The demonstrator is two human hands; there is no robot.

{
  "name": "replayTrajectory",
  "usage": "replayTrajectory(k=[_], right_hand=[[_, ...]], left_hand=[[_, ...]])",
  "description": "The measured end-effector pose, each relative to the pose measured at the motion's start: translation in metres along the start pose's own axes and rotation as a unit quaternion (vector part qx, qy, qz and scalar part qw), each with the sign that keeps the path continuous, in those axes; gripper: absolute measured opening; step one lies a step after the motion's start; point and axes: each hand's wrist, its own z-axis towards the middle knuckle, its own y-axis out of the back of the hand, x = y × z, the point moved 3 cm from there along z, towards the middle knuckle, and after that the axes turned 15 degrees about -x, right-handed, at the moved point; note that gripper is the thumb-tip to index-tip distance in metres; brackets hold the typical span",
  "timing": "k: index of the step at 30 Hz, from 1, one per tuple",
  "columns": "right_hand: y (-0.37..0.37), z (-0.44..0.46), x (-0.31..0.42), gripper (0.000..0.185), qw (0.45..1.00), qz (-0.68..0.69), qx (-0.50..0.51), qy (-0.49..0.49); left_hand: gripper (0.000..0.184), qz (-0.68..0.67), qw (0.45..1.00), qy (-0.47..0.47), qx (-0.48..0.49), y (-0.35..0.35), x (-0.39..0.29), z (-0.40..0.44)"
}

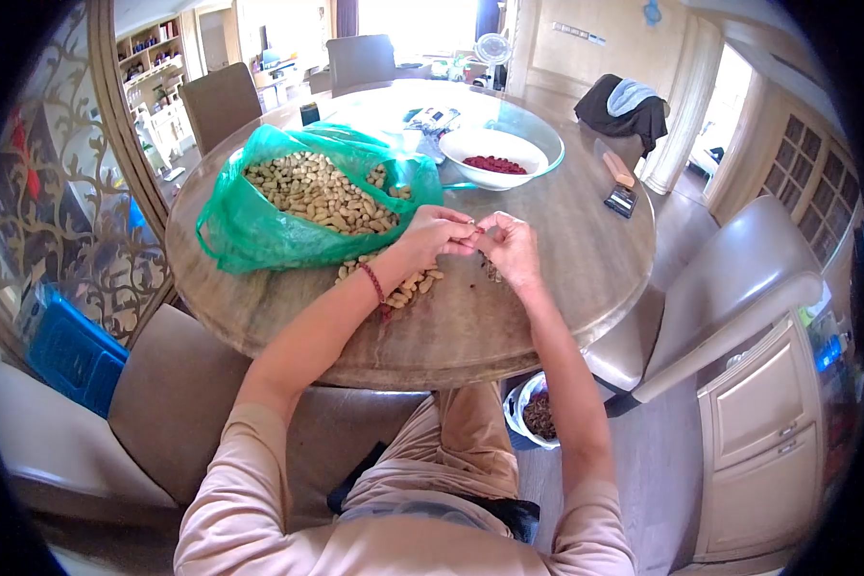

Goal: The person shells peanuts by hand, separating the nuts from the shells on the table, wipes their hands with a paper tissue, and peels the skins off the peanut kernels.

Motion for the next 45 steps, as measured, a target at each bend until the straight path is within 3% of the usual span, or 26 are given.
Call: replayTrajectory(k=[6, 12, 14, 24, 28, 29, 30, 32, 34, 36, 38, 39, 41, 42, 44, 45], right_hand=[[-0.002, 0.003, -0.013, 0.007, 1.000, 0.013, -0.012, 0.020], [0.003, 0.008, -0.018, 0.011, 0.997, 0.035, 0.007, -0.072], [0.008, 0.008, -0.016, 0.015, 0.997, -0.025, -0.037, -0.056], [0.021, 0.012, -0.012, 0.026, 0.984, -0.079, -0.159, -0.028], [0.024, 0.015, -0.021, 0.028, 0.984, -0.017, -0.156, -0.084], [0.023, 0.016, -0.026, 0.026, 0.970, 0.112, -0.125, -0.174], [0.020, 0.014, -0.028, 0.024, 0.932, 0.238, -0.091, -0.260], [0.021, 0.013, -0.025, 0.018, 0.903, 0.308, -0.070, -0.290], [0.018, 0.014, -0.028, 0.015, 0.808, 0.445, -0.062, -0.381], [0.017, 0.015, -0.028, 0.012, 0.808, 0.440, -0.064, -0.386], [0.016, 0.013, -0.023, 0.014, 0.868, 0.365, -0.009, -0.337], [0.012, 0.011, -0.021, 0.014, 0.869, 0.363, -0.006, -0.336], [0.002, 0.006, -0.010, 0.014, 0.980, 0.129, 0.055, -0.140], [-0.005, 0.001, -0.012, 0.014, 0.980, 0.128, 0.059, -0.138], [-0.018, -0.009, -0.007, 0.010, 0.991, 0.065, 0.102, 0.053], [-0.019, -0.011, 0.000, 0.007, 0.990, 0.027, 0.129, 0.049]], left_hand=[[0.029, 0.002, 0.999, -0.006, 0.038, 0.000, 0.001, 0.001], [0.028, -0.028, 0.999, 0.004, 0.047, 0.000, 0.002, 0.004], [0.028, -0.030, 0.998, 0.009, 0.055, -0.003, 0.000, 0.002], [0.032, -0.075, 0.994, 0.007, 0.075, -0.003, 0.002, 0.005], [0.043, -0.071, 0.991, -0.016, 0.115, -0.005, -0.001, 0.004], [0.046, -0.069, 0.990, -0.029, 0.122, -0.007, -0.001, 0.004], [0.046, -0.070, 0.990, -0.028, 0.121, -0.011, -0.004, 0.000], [0.043, -0.058, 0.993, -0.022, 0.096, -0.016, -0.009, -0.007], [0.046, -0.053, 0.991, -0.035, 0.116, -0.006, -0.011, 0.003], [0.048, -0.049, 0.988, -0.053, 0.136, 0.000, -0.020, 0.003], [0.049, 0.100, 0.989, -0.103, 0.027, 0.008, -0.039, -0.004], [0.044, 0.108, 0.981, -0.159, 0.021, 0.014, -0.042, 0.000], [0.038, 0.101, 0.975, -0.198, 0.002, 0.024, -0.038, 0.015], [0.033, 0.097, 0.967, -0.237, -0.015, 0.028, -0.038, 0.019], [0.027, 0.105, 0.958, -0.263, -0.034, 0.033, -0.033, 0.027], [0.022, 0.118, 0.949, -0.288, -0.050, 0.034, -0.034, 0.027]])
